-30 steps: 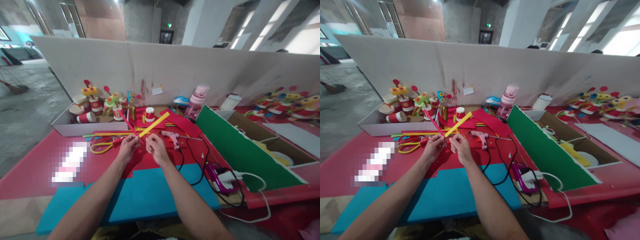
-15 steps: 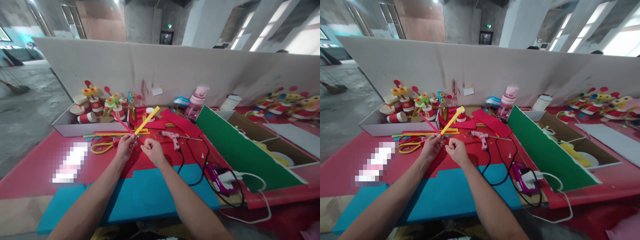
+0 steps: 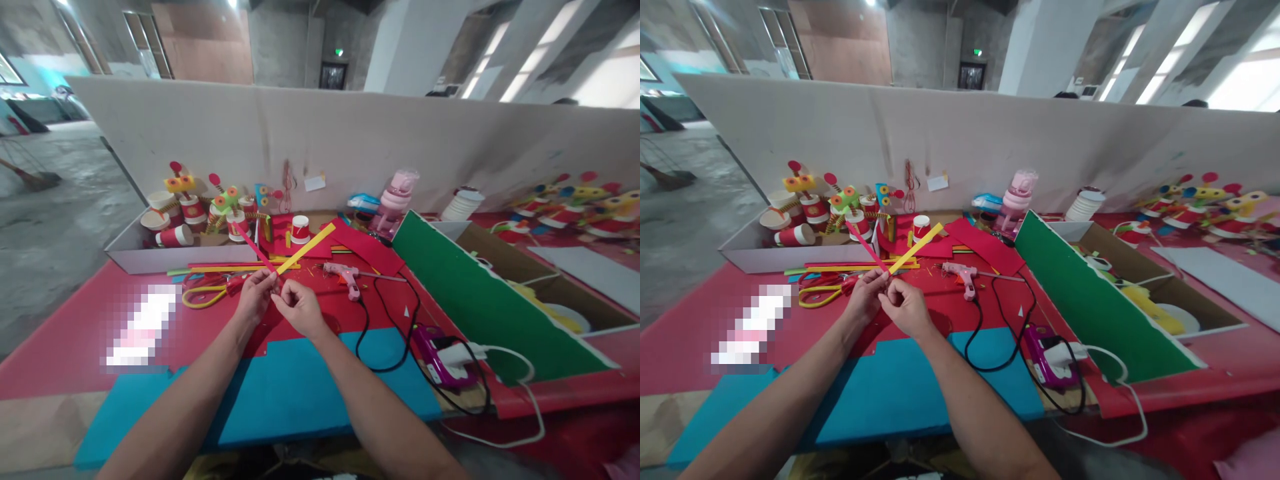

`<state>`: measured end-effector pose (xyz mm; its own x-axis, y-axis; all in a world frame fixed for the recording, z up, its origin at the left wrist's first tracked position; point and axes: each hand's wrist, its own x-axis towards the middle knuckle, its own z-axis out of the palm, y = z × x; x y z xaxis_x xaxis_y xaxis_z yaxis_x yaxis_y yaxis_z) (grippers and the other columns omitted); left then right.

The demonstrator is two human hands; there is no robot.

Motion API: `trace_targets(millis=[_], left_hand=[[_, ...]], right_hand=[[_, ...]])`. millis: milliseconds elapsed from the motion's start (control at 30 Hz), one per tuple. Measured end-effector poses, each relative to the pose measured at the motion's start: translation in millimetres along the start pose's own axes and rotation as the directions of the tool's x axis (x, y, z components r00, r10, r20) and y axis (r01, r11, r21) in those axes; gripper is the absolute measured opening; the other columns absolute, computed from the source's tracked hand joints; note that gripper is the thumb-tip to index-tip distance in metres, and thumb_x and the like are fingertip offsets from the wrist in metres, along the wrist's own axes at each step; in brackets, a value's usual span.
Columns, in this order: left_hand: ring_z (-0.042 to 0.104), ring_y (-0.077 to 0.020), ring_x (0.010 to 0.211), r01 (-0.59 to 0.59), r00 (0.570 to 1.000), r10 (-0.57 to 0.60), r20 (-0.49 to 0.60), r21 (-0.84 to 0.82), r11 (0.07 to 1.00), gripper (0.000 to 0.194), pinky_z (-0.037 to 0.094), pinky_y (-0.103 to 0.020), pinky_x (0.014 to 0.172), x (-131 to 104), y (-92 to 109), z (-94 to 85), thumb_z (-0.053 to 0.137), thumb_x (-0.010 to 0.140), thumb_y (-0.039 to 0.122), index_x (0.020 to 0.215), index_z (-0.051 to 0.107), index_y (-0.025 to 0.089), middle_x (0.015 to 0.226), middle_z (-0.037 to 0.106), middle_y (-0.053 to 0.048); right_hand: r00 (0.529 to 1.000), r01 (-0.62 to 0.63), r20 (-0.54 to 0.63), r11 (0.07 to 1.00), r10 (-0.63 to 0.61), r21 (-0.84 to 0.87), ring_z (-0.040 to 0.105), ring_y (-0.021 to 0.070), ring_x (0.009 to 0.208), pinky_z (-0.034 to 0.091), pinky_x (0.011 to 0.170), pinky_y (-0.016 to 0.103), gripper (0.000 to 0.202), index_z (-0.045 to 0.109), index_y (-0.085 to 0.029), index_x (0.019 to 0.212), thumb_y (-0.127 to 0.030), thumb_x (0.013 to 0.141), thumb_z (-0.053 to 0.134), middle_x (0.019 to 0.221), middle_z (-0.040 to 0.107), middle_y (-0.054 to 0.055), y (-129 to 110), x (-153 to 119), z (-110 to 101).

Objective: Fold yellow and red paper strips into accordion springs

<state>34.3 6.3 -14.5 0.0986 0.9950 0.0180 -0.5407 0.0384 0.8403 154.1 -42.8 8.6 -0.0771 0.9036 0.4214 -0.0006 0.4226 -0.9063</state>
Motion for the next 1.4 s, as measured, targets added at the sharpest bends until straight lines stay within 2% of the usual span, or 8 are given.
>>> trace_targets(millis=[100, 267, 433, 600, 800, 933, 1167, 1400], left_hand=[[0.051, -0.0085, 0.047, 0.016, 0.999, -0.016, -0.043, -0.004, 1.000, 0.022, 0.040, -0.021, 0.047, -1.6, 0.4, 0.8, 0.077, 0.061, 0.022, 0.071, 0.058, 0.016, 0.057, 0.057, 0.003], [0.054, -0.0102, 0.049, 0.071, 0.994, -0.070, -0.079, 0.005, 0.997, 0.022, 0.041, -0.021, 0.046, -3.3, 2.5, 3.1, 0.076, 0.061, 0.022, 0.076, 0.059, 0.017, 0.059, 0.059, 0.003], [0.057, -0.0098, 0.055, -0.010, 0.998, 0.008, -0.070, -0.035, 0.999, 0.020, 0.043, -0.021, 0.053, -2.3, 5.8, 4.7, 0.077, 0.060, 0.019, 0.068, 0.058, 0.015, 0.062, 0.061, 0.001], [0.051, -0.0080, 0.047, 0.025, 0.999, -0.024, -0.037, 0.021, 0.999, 0.023, 0.036, -0.019, 0.046, -3.6, 7.7, 3.5, 0.077, 0.064, 0.025, 0.072, 0.058, 0.015, 0.057, 0.057, 0.003], [0.051, -0.0071, 0.050, -0.008, 1.000, 0.008, -0.008, -0.010, 1.000, 0.022, 0.038, -0.019, 0.051, -0.7, 2.5, 0.2, 0.076, 0.067, 0.024, 0.070, 0.057, 0.015, 0.058, 0.056, 0.003], [0.050, -0.0079, 0.051, -0.031, 0.999, 0.031, 0.019, 0.016, 0.999, 0.021, 0.037, -0.020, 0.052, 0.0, 2.5, 0.1, 0.075, 0.069, 0.025, 0.070, 0.057, 0.015, 0.057, 0.055, 0.003], [0.048, -0.0081, 0.052, -0.070, 0.996, 0.061, 0.063, 0.149, 0.986, 0.021, 0.036, -0.022, 0.055, -4.8, 4.3, 6.5, 0.075, 0.068, 0.028, 0.070, 0.058, 0.015, 0.059, 0.056, 0.002], [0.047, -0.0092, 0.055, -0.130, 0.985, 0.087, 0.150, 0.306, 0.943, 0.018, 0.037, -0.022, 0.058, -5.8, 0.2, 4.5, 0.072, 0.072, 0.029, 0.071, 0.061, 0.015, 0.059, 0.055, 0.002]], right_hand=[[0.992, -0.034, 0.123, 0.996, 0.024, 0.079, 0.052, 0.0118, 0.065, 0.042, 0.058, 0.023, 0.011, 0.062, -0.022, 0.085, -0.029, 0.077, 0.063, 0.087, 0.063, 0.001, -4.2, -0.2, -1.7], [0.976, 0.022, 0.211, 0.993, -0.047, 0.120, 0.054, 0.0234, 0.116, 0.049, 0.090, 0.035, 0.043, 0.062, -0.030, 0.118, -0.030, 0.075, 0.067, 0.136, 0.052, 0.005, -16.2, 1.5, -7.7], [0.972, 0.070, 0.211, 0.985, -0.103, 0.159, 0.043, 0.0245, 0.131, 0.026, 0.112, 0.045, 0.033, 0.065, -0.027, 0.115, -0.033, 0.083, 0.061, 0.113, 0.068, 0.005, -24.0, -1.9, -9.6], [0.978, 0.015, 0.193, 0.959, -0.072, 0.282, 0.061, 0.0227, 0.103, 0.050, 0.087, 0.040, 0.054, 0.044, -0.030, 0.134, -0.037, 0.082, 0.059, 0.122, 0.060, 0.006, -27.9, -9.0, -7.5], [0.974, 0.224, 0.063, 0.972, -0.220, -0.068, 0.053, 0.0183, 0.079, 0.045, 0.073, 0.033, 0.017, 0.049, -0.021, 0.062, -0.026, 0.073, 0.062, 0.077, 0.053, 0.002, -26.8, -5.4, -9.4], [0.988, 0.034, -0.144, 0.990, -0.054, -0.140, 0.038, 0.0104, 0.053, 0.035, 0.054, 0.025, 0.026, 0.038, -0.022, 0.058, -0.022, 0.077, 0.055, 0.055, 0.034, -0.006, -8.8, 2.4, -10.0], [0.964, -0.184, -0.154, 0.964, 0.215, 0.194, 0.063, 0.0167, 0.082, 0.049, 0.075, 0.029, 0.025, 0.062, -0.019, 0.096, -0.030, 0.074, 0.062, 0.093, 0.067, 0.004, 17.2, 13.9, -11.5], [0.927, -0.274, -0.167, 0.912, 0.335, 0.305, 0.067, 0.0199, 0.078, 0.050, 0.075, 0.031, 0.020, 0.070, -0.016, 0.080, -0.034, 0.070, 0.069, 0.080, 0.073, 0.005, 17.7, 14.3, -12.5]])
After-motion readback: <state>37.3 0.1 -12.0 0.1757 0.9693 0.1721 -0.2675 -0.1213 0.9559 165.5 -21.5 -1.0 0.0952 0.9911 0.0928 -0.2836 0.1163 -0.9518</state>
